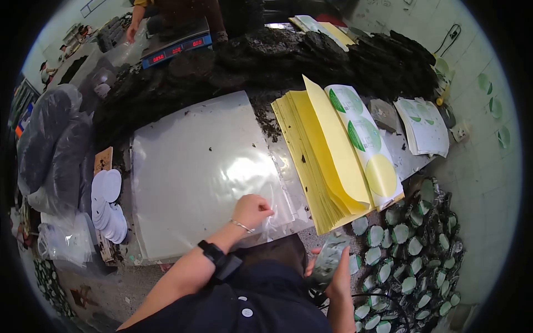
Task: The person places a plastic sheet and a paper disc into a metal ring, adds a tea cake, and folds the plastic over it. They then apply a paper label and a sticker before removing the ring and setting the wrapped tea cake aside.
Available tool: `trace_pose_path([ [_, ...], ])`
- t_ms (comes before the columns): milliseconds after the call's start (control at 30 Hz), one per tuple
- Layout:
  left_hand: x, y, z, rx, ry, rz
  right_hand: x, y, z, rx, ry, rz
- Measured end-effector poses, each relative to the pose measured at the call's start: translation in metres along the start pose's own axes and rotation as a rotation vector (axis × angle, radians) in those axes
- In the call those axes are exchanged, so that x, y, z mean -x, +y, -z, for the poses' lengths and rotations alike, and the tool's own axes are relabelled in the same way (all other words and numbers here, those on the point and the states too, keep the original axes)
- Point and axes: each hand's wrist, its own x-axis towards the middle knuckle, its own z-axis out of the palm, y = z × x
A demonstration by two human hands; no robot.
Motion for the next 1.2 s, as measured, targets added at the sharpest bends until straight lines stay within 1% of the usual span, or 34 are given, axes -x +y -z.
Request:
trace_pose_path([
  [33,0.007,0.002,0.006,0.006,0.003,0.005,0.002,-0.014,-0.009,0.179,0.113,0.083],
  [67,0.017,0.004,0.013,0.14,0.094,0.049,0.0,-0.026,-0.02,0.209,0.086,0.207],
  [100,0.024,0.006,0.021,0.27,0.18,0.095,-0.003,-0.037,-0.032,0.274,0.103,0.271],
  [133,0.027,0.004,0.025,0.271,0.172,0.106,-0.006,-0.048,-0.044,0.34,0.126,0.326],
  [167,0.03,0.002,0.026,0.454,0.241,0.168,-0.012,-0.059,-0.055,0.404,0.069,0.388],
  [200,0.032,0.0,0.028,0.636,0.314,0.23,-0.019,-0.067,-0.063,0.407,0.076,0.375],
  [233,0.032,-0.002,0.03,0.706,0.327,0.255,-0.028,-0.073,-0.071,0.456,0.052,0.442],
  [267,0.029,0.001,0.031,0.71,0.32,0.261,-0.037,-0.077,-0.081,0.505,0.028,0.51],
  [333,0.025,0.02,0.027,0.022,0.289,-0.093,-0.055,-0.081,-0.1,0.514,0.007,0.518],
  [367,0.025,0.045,0.023,-0.057,0.202,-0.002,-0.064,-0.082,-0.109,0.547,-0.004,0.545],
  [400,0.023,0.038,0.018,-0.048,0.203,0.004,-0.072,-0.082,-0.118,0.58,-0.017,0.573],
  [433,0.019,0.026,0.01,-0.077,0.145,-0.014,-0.077,-0.083,-0.126,0.518,-0.022,0.55],
  [467,0.014,0.016,0.003,-0.103,0.087,-0.033,-0.081,-0.088,-0.131,0.529,-0.02,0.545],
  [500,0.009,0.01,0.009,-0.041,0.028,0.03,-0.084,-0.094,-0.137,0.507,-0.036,0.5],
  [533,0.01,0.004,0.016,-0.03,0.017,0.037,-0.086,-0.097,-0.142,0.483,-0.046,0.448],
  [600,0.015,-0.003,0.031,0.2,0.006,-0.064,-0.104,-0.103,-0.157,0.546,-0.022,0.43],
  [633,0.016,-0.006,0.033,0.21,0.004,-0.053,-0.117,-0.102,-0.164,0.647,-0.039,0.457],
  [700,0.018,-0.011,0.037,0.308,0.063,-0.182,-0.142,-0.101,-0.177,0.867,-0.042,0.475],
  [733,0.019,-0.016,0.046,0.48,-0.005,0.071,-0.153,-0.096,-0.185,0.871,-0.046,0.465],
  [767,0.021,-0.024,0.062,0.648,-0.074,0.326,-0.161,-0.088,-0.199,1.155,-0.106,0.616],
  [800,0.024,-0.07,0.071,1.08,0.14,0.387,-0.17,-0.079,-0.215,1.438,-0.182,0.778],
  [833,0.019,-0.069,0.137,1.601,0.354,0.613,-0.172,-0.067,-0.235,1.682,-0.284,0.721],
  [867,0.015,-0.117,0.204,1.724,0.198,0.679,-0.169,-0.049,-0.254,1.921,-0.394,0.657],
  [900,0.027,-0.085,0.27,1.837,0.239,0.278,-0.17,-0.02,-0.263,1.942,-0.58,0.598],
  [933,0.022,-0.06,0.313,1.757,0.28,0.15,-0.178,0.013,-0.268,1.955,-0.772,0.542],
  [967,0.021,-0.043,0.337,1.669,0.322,0.027,-0.184,0.04,-0.283,1.948,-0.819,0.563],
  [1033,0.01,-0.003,0.324,1.332,0.186,-0.075,-0.196,0.083,-0.309,2.07,-0.999,0.516],
  [1067,0.013,0.029,0.311,1.112,0.044,0.102,-0.2,0.098,-0.309,2.066,-1.038,0.552],
  [1100,0.012,0.045,0.281,1.064,-0.076,0.095,-0.195,0.11,-0.303,2.053,-1.07,0.582],
  [1133,0.008,0.04,0.223,1.208,-0.066,-0.045,-0.182,0.116,-0.287,1.993,-1.125,0.611],
  [1167,0.014,0.026,0.18,1.046,-0.105,-0.025,-0.167,0.121,-0.269,1.929,-1.182,0.618],
  [1200,0.018,-0.001,0.111,1.069,-0.088,0.035,-0.151,0.117,-0.247,1.869,-1.256,0.593],
])
